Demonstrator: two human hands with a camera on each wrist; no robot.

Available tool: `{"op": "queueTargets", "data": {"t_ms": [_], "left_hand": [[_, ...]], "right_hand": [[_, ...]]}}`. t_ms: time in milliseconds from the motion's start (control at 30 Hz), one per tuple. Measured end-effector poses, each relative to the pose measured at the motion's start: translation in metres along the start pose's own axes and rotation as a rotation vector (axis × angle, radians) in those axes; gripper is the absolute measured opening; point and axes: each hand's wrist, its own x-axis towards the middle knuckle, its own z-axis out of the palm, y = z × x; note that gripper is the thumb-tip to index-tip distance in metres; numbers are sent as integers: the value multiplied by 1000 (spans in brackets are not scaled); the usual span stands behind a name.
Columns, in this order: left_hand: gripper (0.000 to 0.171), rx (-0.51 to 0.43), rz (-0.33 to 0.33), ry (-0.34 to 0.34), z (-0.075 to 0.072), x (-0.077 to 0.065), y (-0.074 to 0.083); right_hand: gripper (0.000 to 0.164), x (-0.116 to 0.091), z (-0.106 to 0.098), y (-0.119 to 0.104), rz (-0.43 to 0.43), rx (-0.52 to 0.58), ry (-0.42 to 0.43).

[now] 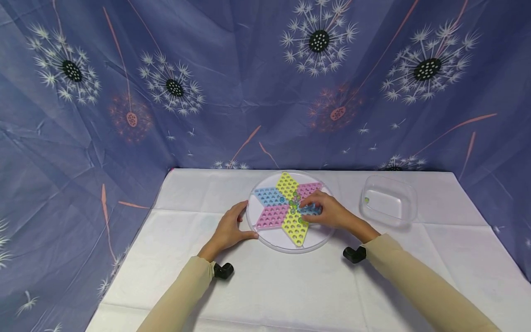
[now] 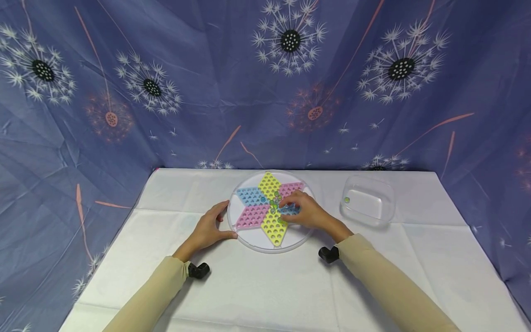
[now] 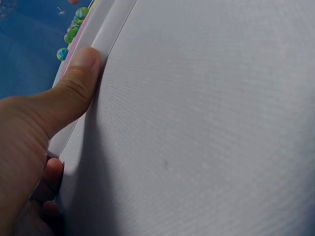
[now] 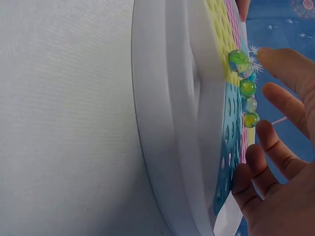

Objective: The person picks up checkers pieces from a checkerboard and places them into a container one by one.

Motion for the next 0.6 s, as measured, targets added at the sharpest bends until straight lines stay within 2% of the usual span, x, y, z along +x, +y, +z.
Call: {"op": "queueTargets", "data": {"t_ms": [600], "left_hand": [[110,0,7,5,1,1,-2]], "right_hand": [[17,-3,8,0,29,-54,-46]]}}
